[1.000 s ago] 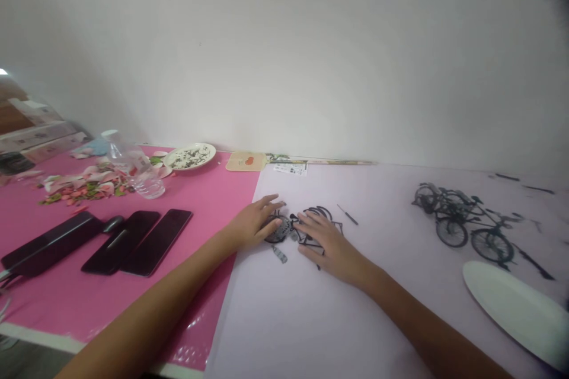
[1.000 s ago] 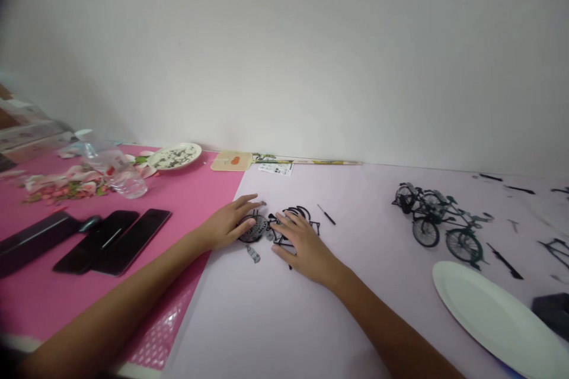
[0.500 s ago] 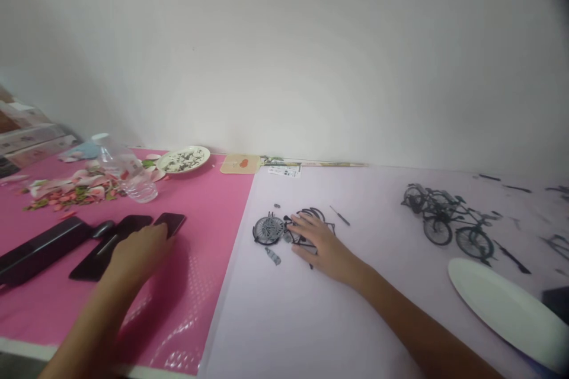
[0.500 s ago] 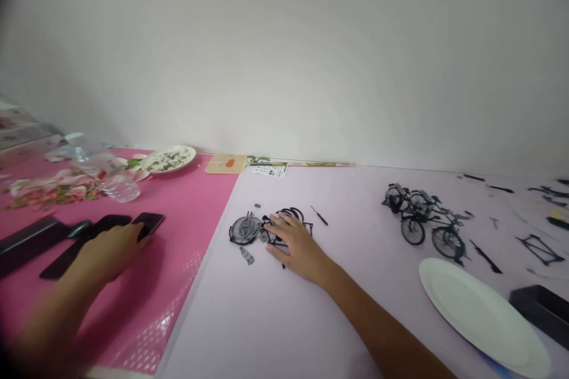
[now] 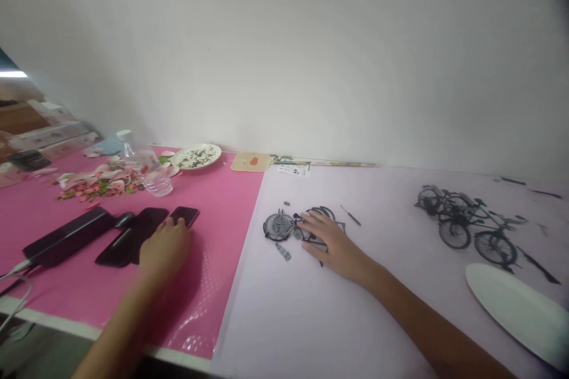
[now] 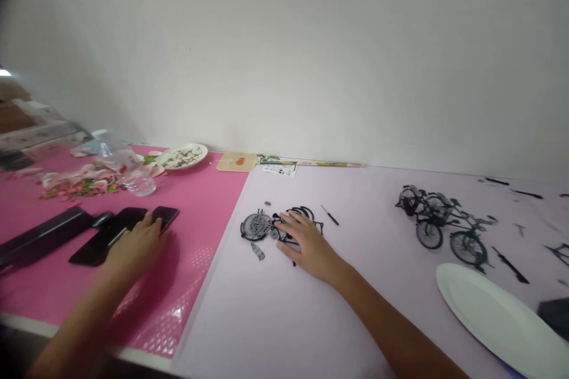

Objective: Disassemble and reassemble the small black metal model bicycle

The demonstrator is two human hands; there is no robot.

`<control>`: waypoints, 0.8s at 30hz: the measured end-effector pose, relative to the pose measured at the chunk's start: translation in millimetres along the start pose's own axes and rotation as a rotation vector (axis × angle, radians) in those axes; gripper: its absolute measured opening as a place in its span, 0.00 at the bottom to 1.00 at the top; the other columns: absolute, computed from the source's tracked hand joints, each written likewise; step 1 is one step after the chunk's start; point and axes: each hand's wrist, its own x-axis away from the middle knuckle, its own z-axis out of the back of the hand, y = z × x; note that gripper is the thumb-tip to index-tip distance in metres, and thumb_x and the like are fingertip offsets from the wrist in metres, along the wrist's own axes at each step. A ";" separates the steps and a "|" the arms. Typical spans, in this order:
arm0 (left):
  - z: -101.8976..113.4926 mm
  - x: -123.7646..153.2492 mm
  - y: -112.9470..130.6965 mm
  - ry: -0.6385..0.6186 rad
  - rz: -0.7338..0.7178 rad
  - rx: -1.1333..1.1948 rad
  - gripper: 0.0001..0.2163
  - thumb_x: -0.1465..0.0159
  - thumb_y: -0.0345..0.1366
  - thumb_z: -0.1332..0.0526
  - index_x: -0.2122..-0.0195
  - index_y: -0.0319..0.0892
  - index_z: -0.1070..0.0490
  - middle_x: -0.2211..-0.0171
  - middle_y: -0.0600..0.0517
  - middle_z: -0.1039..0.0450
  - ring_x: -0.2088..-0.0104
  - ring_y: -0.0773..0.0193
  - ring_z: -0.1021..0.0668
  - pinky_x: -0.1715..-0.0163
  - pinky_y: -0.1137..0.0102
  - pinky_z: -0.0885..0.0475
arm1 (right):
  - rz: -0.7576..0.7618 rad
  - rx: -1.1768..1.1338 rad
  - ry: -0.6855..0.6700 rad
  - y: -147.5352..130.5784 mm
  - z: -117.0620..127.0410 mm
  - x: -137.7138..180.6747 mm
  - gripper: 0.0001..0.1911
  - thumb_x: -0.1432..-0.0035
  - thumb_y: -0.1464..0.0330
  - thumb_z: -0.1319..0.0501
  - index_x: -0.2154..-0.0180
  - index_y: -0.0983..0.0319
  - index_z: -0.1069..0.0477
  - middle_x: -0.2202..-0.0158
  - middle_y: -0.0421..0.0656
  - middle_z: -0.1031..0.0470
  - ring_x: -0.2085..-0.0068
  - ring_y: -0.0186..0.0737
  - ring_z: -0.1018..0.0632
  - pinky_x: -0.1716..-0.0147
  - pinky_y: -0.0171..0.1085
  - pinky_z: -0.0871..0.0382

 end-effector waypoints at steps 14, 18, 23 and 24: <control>7.2 49.4 66.0 0.139 -0.705 0.528 0.20 0.26 0.39 0.46 0.35 0.46 0.35 0.28 0.40 0.44 0.35 0.49 0.29 0.38 0.52 0.29 | 0.009 -0.017 -0.002 0.0 0.3 -0.5 0.27 0.28 0.50 0.44 0.32 0.48 0.34 0.27 0.41 0.43 0.25 0.57 0.47 0.29 0.63 0.52; 19.0 67.3 91.9 0.123 -0.853 0.564 0.18 0.27 0.35 0.44 0.38 0.46 0.32 0.37 0.42 0.31 0.38 0.50 0.27 0.39 0.51 0.29 | 0.037 -0.060 0.061 4.3 -1.7 -2.1 0.26 0.27 0.51 0.45 0.33 0.49 0.32 0.27 0.41 0.41 0.26 0.55 0.46 0.29 0.63 0.50; 51.4 102.8 126.7 0.073 -1.123 0.644 0.13 0.26 0.35 0.46 0.45 0.43 0.26 0.50 0.44 0.22 0.51 0.57 0.21 0.49 0.62 0.25 | 0.067 -0.216 0.179 -22.6 6.0 -3.1 0.22 0.26 0.53 0.46 0.39 0.51 0.25 0.31 0.43 0.34 0.27 0.53 0.43 0.28 0.60 0.52; 56.9 118.0 134.1 0.072 -1.215 0.640 0.12 0.26 0.36 0.45 0.46 0.43 0.26 0.52 0.45 0.21 0.53 0.58 0.20 0.50 0.64 0.25 | 0.033 -0.311 0.180 -36.5 8.9 -1.2 0.22 0.26 0.52 0.46 0.42 0.53 0.23 0.33 0.45 0.32 0.28 0.53 0.40 0.28 0.59 0.51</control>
